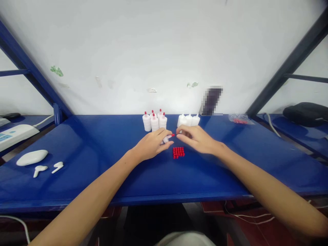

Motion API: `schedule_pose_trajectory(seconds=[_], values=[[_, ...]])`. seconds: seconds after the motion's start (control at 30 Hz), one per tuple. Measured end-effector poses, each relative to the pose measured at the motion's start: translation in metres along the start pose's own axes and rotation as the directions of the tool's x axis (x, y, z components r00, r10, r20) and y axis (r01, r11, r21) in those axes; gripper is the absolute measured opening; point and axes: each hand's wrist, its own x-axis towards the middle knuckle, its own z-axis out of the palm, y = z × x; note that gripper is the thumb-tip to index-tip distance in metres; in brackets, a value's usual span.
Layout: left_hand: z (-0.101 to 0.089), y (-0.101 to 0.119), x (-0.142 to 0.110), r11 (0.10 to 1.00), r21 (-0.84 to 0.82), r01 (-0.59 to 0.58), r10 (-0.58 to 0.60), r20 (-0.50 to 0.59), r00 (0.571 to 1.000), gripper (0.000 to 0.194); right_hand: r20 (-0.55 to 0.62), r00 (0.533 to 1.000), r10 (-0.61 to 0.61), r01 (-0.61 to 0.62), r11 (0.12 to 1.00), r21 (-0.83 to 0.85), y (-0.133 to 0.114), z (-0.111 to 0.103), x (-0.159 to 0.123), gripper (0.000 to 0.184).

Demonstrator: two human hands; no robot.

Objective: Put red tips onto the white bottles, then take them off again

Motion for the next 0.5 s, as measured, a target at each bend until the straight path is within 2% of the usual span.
schedule_pose_trajectory(seconds=[0.1,0.3,0.4,0.5], values=[[-0.001,0.003,0.002,1.000,-0.025,-0.013,0.012,-0.012,1.000,0.026,0.045,0.997,-0.060,0.057,0.996,0.074,-0.012,0.010,0.000,0.033],[0.000,0.009,0.003,0.998,-0.050,-0.045,0.045,0.012,0.999,0.025,-0.008,0.999,-0.048,0.049,0.989,0.140,-0.018,0.015,-0.001,0.033],[0.002,0.011,0.004,0.992,0.042,-0.115,0.116,-0.017,0.993,0.019,-0.029,0.999,-0.036,0.042,0.970,0.240,-0.019,0.019,-0.001,0.036],[0.001,0.009,0.003,0.964,0.207,-0.167,0.183,-0.060,0.981,0.021,-0.103,0.993,0.050,0.007,0.871,0.492,-0.017,0.015,-0.002,0.040]])
